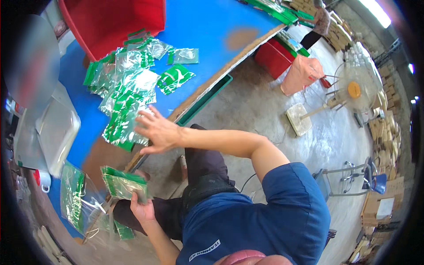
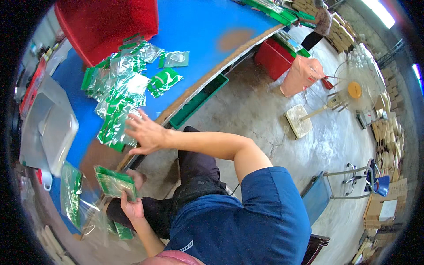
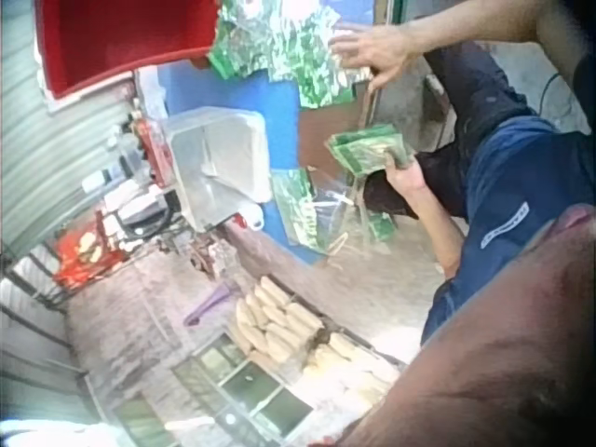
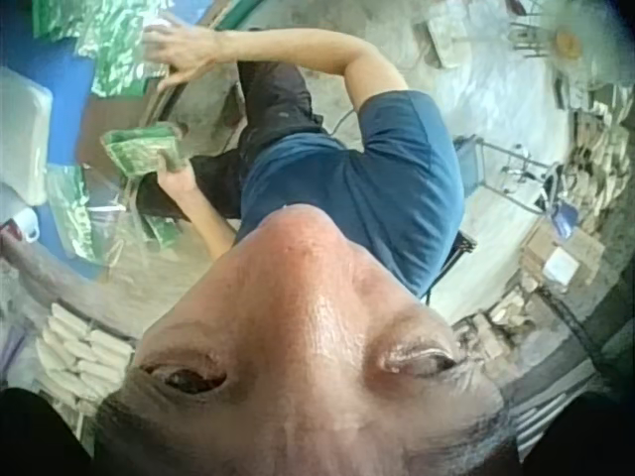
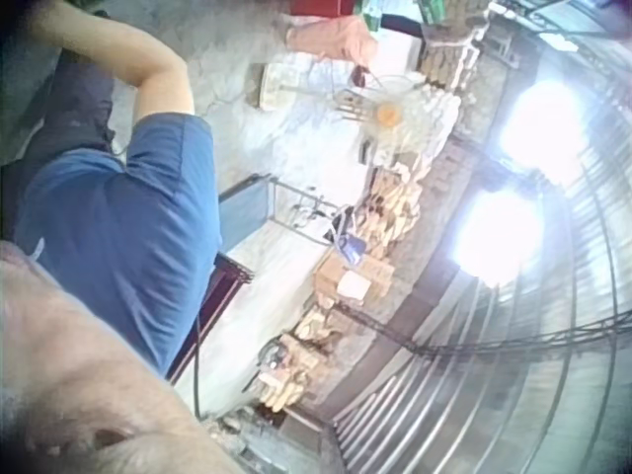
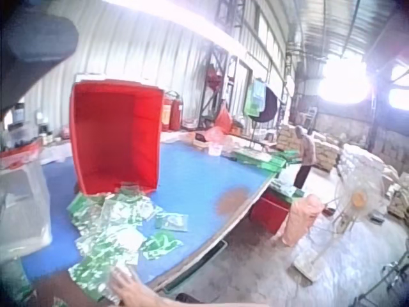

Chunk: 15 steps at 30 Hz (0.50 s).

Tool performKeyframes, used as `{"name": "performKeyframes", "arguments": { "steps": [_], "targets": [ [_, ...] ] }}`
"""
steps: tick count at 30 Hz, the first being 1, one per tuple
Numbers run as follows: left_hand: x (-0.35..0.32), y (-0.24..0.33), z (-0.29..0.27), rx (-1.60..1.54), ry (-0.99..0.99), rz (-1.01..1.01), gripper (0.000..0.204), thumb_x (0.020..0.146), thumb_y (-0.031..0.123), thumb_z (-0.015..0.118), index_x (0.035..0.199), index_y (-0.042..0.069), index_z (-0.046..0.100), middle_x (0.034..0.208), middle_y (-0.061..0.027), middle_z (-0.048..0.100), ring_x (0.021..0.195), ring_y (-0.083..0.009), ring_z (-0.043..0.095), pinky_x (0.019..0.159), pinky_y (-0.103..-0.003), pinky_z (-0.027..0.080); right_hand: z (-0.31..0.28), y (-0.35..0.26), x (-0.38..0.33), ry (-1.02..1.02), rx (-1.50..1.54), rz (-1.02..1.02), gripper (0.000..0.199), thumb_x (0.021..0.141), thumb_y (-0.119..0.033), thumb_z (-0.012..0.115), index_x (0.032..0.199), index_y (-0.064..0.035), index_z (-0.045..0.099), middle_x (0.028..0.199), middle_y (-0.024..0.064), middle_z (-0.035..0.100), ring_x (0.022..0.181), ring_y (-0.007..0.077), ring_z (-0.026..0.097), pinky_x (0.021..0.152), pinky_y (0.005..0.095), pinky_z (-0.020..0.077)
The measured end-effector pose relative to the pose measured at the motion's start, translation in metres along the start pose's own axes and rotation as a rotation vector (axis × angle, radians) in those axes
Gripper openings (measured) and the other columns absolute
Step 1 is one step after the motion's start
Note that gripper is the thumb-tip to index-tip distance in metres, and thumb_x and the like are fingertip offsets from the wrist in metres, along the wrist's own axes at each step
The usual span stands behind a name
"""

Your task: Sorting and placing small green packets into plastic bags.

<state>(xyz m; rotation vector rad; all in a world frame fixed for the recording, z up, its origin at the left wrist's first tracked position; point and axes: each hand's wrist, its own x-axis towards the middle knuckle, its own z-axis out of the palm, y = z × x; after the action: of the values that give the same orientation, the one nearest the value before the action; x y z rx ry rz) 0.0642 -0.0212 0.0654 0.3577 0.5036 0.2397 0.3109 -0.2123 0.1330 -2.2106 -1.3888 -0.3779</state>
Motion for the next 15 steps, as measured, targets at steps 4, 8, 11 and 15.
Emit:
{"name": "performKeyframes", "arguments": {
  "steps": [4,8,11,15],
  "targets": [
    [-0.013,0.009,0.014,-0.028,0.04,0.019,0.048,0.088,0.006,0.062,0.133,-0.001,0.047,0.132,-0.0142,0.055,0.121,-0.0287,0.053,0.104,-0.045,0.043,0.028,-0.032,0.011,-0.096,0.076,-0.04,0.084,0.076,-0.06,0.066,0.136,-0.0032,0.047,0.144,0.0213,0.039,0.14,0.0414,0.027,0.111,0.0609,0.0226],
    [-0.019,0.01,0.016,-0.016,0.119,0.082,0.048,0.085,0.004,0.065,0.131,0.002,0.05,0.13,-0.0123,0.057,0.121,-0.0282,0.053,0.103,-0.044,0.043,0.013,-0.055,0.019,-0.187,-0.038,-0.071,0.072,0.078,-0.039,0.071,0.138,-0.0086,0.047,0.145,0.0157,0.04,0.137,0.04,0.032,0.111,0.0585,0.0254],
    [-0.032,0.004,0.04,-0.02,-0.085,0.071,0.041,0.085,0.005,0.066,0.125,0.005,0.057,0.124,-0.0088,0.061,0.113,-0.0252,0.058,0.099,-0.043,0.046,0.021,-0.055,0.013,-0.168,-0.089,-0.185,0.06,0.079,-0.026,0.067,0.134,-0.0082,0.051,0.142,0.014,0.045,0.136,0.0373,0.036,0.11,0.0563,0.0279],
    [-0.039,0.017,0.019,-0.014,0.022,0.05,0.04,0.087,0.006,0.064,0.126,0.003,0.055,0.122,-0.0106,0.062,0.115,-0.0265,0.057,0.098,-0.041,0.047,0.023,-0.053,0.034,0.053,0.143,-0.205,0.06,0.075,-0.006,0.063,0.134,-0.0094,0.052,0.128,0.0114,0.058,0.121,0.0329,0.052,0.101,0.0454,0.0435]
  ]
}}
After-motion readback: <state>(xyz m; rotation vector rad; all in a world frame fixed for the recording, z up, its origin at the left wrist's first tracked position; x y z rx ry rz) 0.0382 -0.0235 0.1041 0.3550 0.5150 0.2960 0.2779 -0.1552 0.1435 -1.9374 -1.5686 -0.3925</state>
